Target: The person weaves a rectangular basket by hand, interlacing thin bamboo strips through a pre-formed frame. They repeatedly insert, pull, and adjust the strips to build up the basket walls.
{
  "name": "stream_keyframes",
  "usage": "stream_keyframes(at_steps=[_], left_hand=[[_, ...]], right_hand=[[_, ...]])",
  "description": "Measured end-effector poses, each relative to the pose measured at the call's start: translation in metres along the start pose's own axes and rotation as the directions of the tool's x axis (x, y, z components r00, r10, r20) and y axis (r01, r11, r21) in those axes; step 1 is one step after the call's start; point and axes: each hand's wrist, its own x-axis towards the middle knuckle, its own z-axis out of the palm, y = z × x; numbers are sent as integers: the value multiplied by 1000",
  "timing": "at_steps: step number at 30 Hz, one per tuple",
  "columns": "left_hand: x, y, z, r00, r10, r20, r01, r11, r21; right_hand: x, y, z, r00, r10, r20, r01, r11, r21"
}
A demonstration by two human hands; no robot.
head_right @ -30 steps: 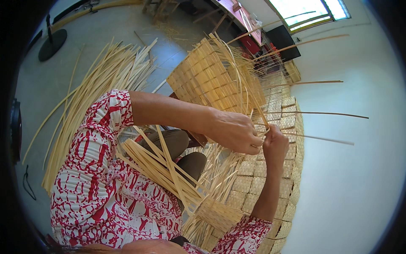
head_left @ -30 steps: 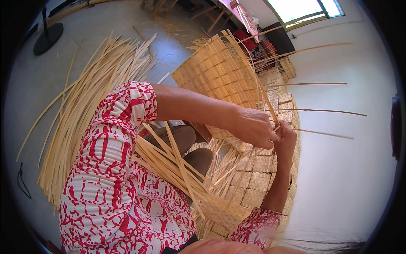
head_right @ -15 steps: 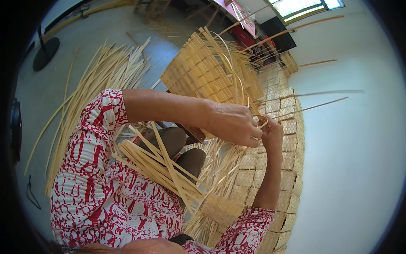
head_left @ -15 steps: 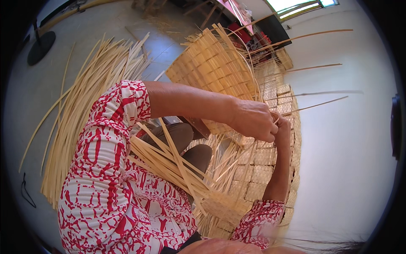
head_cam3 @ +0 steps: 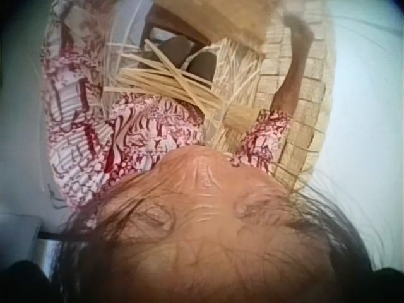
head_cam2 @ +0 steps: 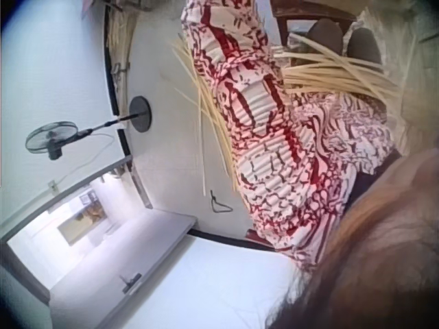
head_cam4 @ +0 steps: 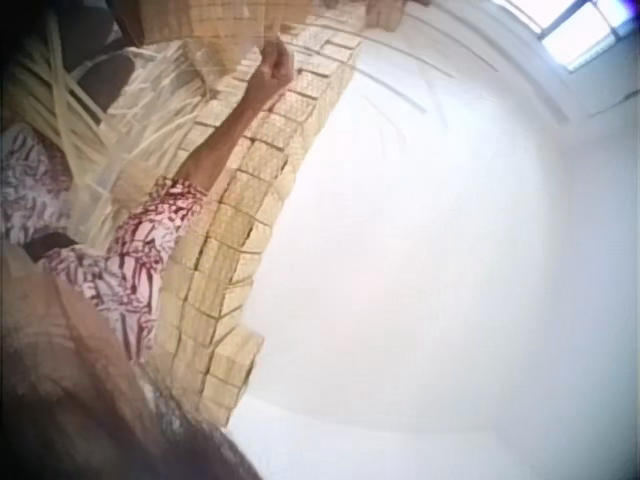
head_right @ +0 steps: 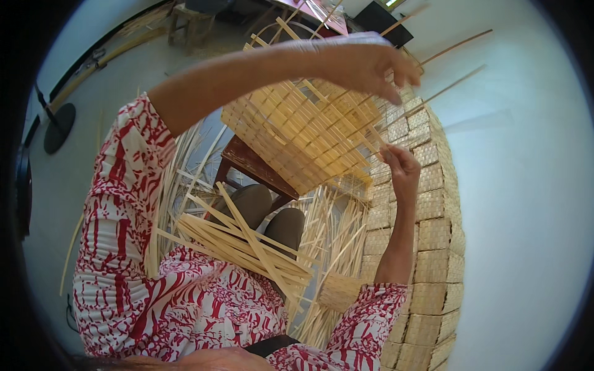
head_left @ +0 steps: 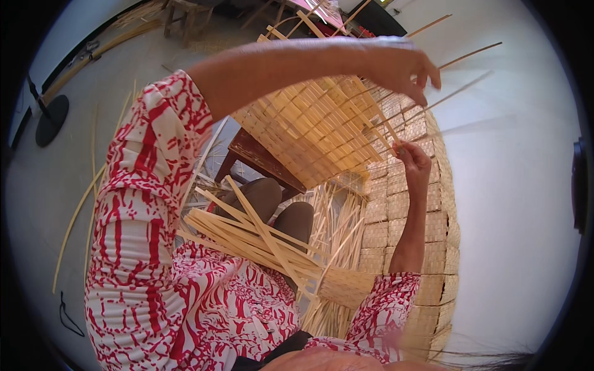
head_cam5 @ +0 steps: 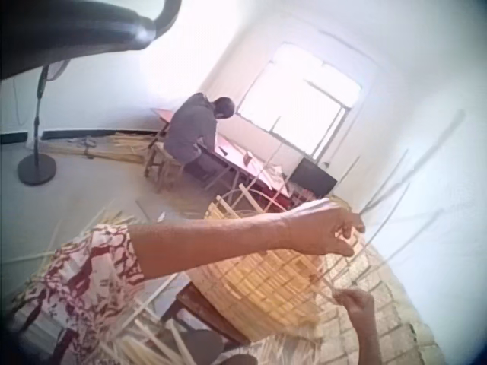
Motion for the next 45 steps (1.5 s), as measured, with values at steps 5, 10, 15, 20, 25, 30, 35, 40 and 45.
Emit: stream_keyframes(at_steps=[5, 10, 15, 20, 25, 30, 35, 40, 45], left_hand=[[21, -18, -18, 998, 2, -68, -12, 990, -144], [-6, 3, -95, 896, -140, -421, 87, 986, -141], [-64, -91, -120, 583, -380, -718, 288, 923, -254], [-139, -170, -90, 670, -525, -525, 390, 851, -353], [-211, -193, -73, 761, -435, -482, 495, 869, -2], [-217, -60, -23, 785, -328, -526, 418, 906, 60], [-254, 86, 57, 914, -345, 213, 405, 814, -417], [-276, 143, 115, 919, -147, 365, 392, 421, -818], [-279, 156, 141, 956, 1, 292, 280, 290, -915]], right_hand=[[7, 11, 5, 992, 60, 111, -63, 997, 32], [10, -6, 11, 975, 153, 159, -167, 983, 79], [-13, 3, -1, 972, 204, 115, -214, 973, 89], [-35, 11, -23, 986, 124, 113, -144, 971, 192], [-69, -2, -11, 993, 117, -29, -110, 977, 182], [-222, 97, -65, 721, 667, 188, -675, 737, -24], [-319, 180, 29, -6, 899, 438, -790, 264, -554], [-241, 136, 105, 247, 824, 510, -841, 443, -309], [-180, 82, 142, 464, 745, 480, -816, 570, -95]])
